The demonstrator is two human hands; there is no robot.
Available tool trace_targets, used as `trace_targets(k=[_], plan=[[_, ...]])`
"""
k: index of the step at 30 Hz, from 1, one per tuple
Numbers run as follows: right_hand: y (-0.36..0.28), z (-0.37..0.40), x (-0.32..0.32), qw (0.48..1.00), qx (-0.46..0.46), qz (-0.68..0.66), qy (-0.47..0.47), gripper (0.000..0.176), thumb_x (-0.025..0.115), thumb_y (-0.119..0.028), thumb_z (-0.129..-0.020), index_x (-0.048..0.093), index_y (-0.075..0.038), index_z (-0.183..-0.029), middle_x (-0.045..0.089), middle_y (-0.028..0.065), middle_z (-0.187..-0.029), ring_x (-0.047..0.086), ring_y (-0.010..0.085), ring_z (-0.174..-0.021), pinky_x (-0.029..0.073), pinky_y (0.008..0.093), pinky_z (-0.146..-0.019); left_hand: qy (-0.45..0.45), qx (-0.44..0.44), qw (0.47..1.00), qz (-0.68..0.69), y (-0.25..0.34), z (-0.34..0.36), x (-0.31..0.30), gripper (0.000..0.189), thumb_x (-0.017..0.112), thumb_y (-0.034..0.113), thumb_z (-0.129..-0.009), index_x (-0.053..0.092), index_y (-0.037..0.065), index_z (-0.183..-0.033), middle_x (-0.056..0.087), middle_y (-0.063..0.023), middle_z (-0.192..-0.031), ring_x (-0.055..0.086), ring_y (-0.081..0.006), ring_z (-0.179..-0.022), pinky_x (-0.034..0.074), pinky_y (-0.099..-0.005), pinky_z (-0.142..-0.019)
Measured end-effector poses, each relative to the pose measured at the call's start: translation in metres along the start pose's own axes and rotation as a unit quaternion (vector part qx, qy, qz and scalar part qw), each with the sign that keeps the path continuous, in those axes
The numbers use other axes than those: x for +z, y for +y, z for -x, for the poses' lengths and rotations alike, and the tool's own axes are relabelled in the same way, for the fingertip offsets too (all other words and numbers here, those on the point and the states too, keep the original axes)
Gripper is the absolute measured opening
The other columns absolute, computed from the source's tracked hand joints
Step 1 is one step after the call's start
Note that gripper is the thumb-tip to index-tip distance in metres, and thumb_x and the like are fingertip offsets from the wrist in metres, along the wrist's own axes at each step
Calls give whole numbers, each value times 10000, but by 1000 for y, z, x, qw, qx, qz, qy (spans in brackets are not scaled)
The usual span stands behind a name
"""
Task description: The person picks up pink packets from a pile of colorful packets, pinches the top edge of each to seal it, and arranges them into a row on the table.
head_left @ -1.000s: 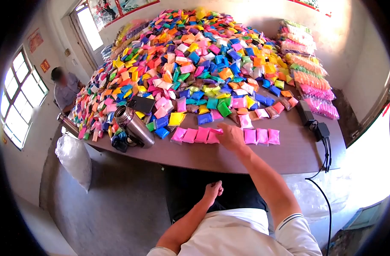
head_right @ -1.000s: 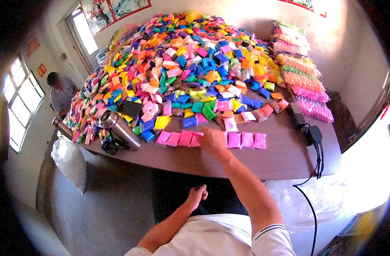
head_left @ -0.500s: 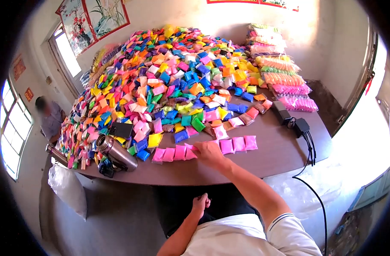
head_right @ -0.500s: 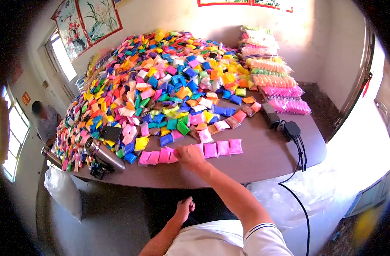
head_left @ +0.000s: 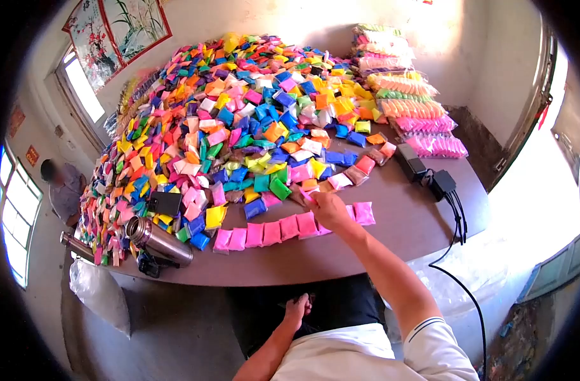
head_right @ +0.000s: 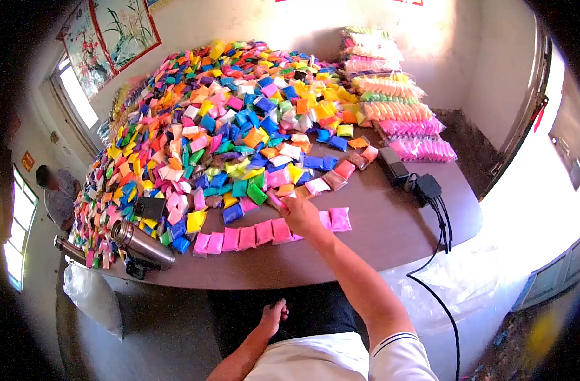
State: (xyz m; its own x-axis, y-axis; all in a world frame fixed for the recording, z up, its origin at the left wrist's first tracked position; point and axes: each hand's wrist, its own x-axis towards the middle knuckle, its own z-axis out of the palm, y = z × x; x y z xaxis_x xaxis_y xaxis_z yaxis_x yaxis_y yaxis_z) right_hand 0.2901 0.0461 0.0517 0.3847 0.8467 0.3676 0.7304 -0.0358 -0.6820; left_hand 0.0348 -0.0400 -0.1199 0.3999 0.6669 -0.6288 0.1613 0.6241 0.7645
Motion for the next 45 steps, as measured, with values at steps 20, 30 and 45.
trace_targets(k=[20, 30, 45], plan=[[55, -99, 0, 959, 171, -216, 70, 211, 513, -167, -902, 639, -2, -939, 575, 44, -701, 522, 121, -652, 424, 288, -575, 20, -69, 997, -24, -17, -58, -25, 268, 561, 374, -886, 529, 123, -800, 538, -13, -669, 491, -136, -541, 399, -283, -477], [76, -139, -3, 951, 219, -192, 102, 290, 530, -238, -884, 616, 27, -803, 516, 34, -588, 485, 106, -572, 389, 313, -524, 17, -152, 988, -23, -31, -67, -35, 424, 531, 444, -889, 531, 91, -1123, 572, -35, -949, 511, -161, -807, 427, -333, -688], [73, -224, 2, 971, 148, 125, 139, 265, 572, -327, -817, 681, -91, -864, 654, 187, -820, 627, 371, -793, 489, 458, -706, 67, -159, 985, -19, 26, -58, -23, 578, 571, 453, -861, 390, 83, -1266, 433, -74, -1191, 420, -195, -1032, 361, -356, -854]])
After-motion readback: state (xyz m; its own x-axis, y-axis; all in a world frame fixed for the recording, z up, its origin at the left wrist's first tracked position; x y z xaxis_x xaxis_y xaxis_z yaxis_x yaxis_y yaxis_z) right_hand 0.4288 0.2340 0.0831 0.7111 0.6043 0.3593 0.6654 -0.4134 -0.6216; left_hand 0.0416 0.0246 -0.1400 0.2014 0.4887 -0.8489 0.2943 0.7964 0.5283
